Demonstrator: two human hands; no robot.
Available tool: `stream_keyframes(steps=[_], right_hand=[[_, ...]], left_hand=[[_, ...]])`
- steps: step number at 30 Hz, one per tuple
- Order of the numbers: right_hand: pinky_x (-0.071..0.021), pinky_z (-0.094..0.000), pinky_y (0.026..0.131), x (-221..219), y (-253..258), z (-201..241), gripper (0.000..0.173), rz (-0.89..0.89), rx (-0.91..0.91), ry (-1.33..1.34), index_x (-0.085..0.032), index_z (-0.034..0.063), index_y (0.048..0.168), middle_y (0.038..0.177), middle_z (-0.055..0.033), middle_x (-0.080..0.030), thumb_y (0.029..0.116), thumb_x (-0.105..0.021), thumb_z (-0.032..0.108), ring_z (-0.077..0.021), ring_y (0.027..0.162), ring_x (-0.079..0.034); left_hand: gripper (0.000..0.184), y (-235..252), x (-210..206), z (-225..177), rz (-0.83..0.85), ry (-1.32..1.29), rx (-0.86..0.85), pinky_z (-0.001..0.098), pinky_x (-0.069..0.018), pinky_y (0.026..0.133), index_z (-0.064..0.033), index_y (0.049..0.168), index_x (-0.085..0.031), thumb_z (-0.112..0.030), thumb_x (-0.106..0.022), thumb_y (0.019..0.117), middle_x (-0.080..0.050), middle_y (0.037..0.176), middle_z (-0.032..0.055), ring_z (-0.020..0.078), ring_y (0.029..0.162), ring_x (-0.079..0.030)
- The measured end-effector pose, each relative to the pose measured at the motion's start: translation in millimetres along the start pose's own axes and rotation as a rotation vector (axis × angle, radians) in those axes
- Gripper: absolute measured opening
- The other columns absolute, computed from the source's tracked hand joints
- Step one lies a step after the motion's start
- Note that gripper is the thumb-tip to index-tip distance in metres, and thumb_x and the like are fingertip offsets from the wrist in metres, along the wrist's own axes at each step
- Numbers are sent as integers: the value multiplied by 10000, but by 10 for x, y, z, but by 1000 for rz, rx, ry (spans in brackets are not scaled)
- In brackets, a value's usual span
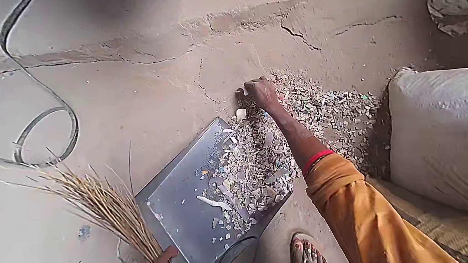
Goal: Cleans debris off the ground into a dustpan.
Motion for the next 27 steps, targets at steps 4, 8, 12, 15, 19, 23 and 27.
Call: stream_keyframes(steps=[4, 8, 12, 15, 19, 23, 27], right_hand=[[-481, -610, 876, -308, -964, 278, 318, -81, 74, 66, -757, 125, 1200, 1182, -127, -739, 943, -620, -1, -407, 1066, -660], [-485, -622, 835, -148, -2102, 744, 451, -21, 76, 189, -749, 143, 1257, 1197, -89, -756, 888, -580, -52, -403, 1012, -697], [-576, -522, 922, 388, -2153, 747, 476, 27, 112, 386, -666, 34, 1340, 1187, -166, -738, 910, -522, -112, -351, 1050, -724], [-557, -572, 819, 858, -1479, -184, 395, -296, -217, 118, -637, -40, 1312, 1099, -277, -690, 936, -521, -81, -431, 958, -697], [-485, -649, 949, 1057, -1176, -1312, 424, -251, -737, -206, -576, -6, 1386, 1366, -324, -559, 969, -540, 58, -500, 1221, -588], [-516, -642, 885, 673, -1613, -982, 393, -229, -599, -225, -573, -31, 1359, 1261, -324, -595, 969, -561, 22, -504, 1152, -616], [-556, -579, 848, 180, -2231, -53, 459, -186, -372, -71, -604, -54, 1366, 1141, -311, -653, 909, -624, -10, -465, 1029, -672]], left_hand=[[539, 67, -2, 29, -10, -8, -2, 287, -550, 670, 46, 1227, -447, 39, -621, 717, -575, 943, 74, 84, 761, -606], [500, 120, 1, 74, -10, -5, 12, 280, -555, 646, 32, 1188, -469, 36, -619, 712, -590, 899, 51, 73, 721, -615], [547, 126, 22, 56, 7, -1, 1, 278, -561, 648, 31, 1216, -459, 41, -625, 696, -595, 927, 53, 70, 738, -622], [602, 104, 10, 22, 27, 4, -17, 265, -565, 676, 27, 1271, -432, 42, -625, 702, -580, 982, 50, 54, 788, -620], [604, 96, 4, 21, 34, -1, -24, 267, -561, 679, 39, 1284, -429, 48, -631, 714, -574, 996, 61, 58, 801, -617], [587, 103, -18, 0, 30, 0, -41, 259, -563, 660, 35, 1263, -431, 51, -625, 710, -581, 973, 53, 49, 776, -620], [653, 70, -35, -28, 31, 43, -31, 281, -547, 713, 60, 1347, -384, 54, -608, 734, -545, 1045, 88, 74, 842, -597]])
Point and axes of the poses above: each hand's wrist, its own y-axis towards the middle knuckle, its own x-axis out of the back of the hand, z = x × y, the point moved 1 cm from there along y, towards the middle knuckle
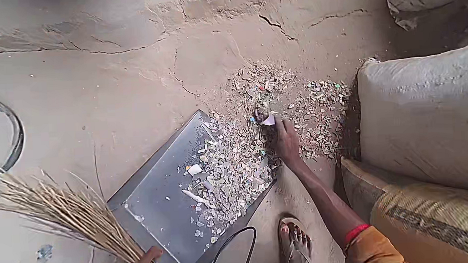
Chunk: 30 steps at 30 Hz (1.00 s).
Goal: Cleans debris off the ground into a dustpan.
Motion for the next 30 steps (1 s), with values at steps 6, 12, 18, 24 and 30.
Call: stream_keyframes(steps=[6, 12, 18, 24, 30], right_hand=[[-592, -487, 820, 195, -810, 835, 504, 352, 251, 366, -590, -44, 1398, 1118, -269, -673, 894, -583, -50, -398, 967, -702], [-560, -572, 815, 714, -329, -90, 440, -57, -152, 107, -572, -84, 1365, 1138, -323, -631, 925, -560, -59, -450, 950, -676], [-538, -586, 897, 537, -716, -495, 380, -9, -257, -137, -583, -116, 1315, 1172, -334, -654, 970, -567, 43, -488, 1053, -677], [-602, -482, 783, 150, -1213, 398, 340, 31, 5, 182, -666, -120, 1207, 995, -257, -712, 897, -656, 20, -393, 898, -724], [-582, -350, 671, 376, -1383, 797, 405, 124, 417, 420, -695, -36, 1231, 875, -151, -683, 831, -629, -44, -264, 762, -681]], left_hand=[[590, 127, 20, 87, 26, 9, -20, 274, -560, 685, 42, 1275, -427, 46, -620, 717, -581, 986, 49, 55, 798, -617], [585, 93, -19, 135, 13, -55, 5, 261, -564, 635, -5, 1255, -453, 53, -616, 696, -591, 976, 31, 51, 781, -623], [668, 134, -24, 228, -1, -65, 3, 288, -551, 679, 21, 1324, -436, 37, -628, 685, -578, 1063, 88, 92, 852, -610], [593, 168, -21, 233, -13, -39, 2, 270, -550, 641, 5, 1272, -468, 15, -630, 701, -590, 992, 50, 63, 793, -614], [555, 230, -4, 310, 30, -51, 17, 269, -579, 609, -40, 1247, -472, 15, -607, 711, -631, 950, 2, 46, 748, -652]])
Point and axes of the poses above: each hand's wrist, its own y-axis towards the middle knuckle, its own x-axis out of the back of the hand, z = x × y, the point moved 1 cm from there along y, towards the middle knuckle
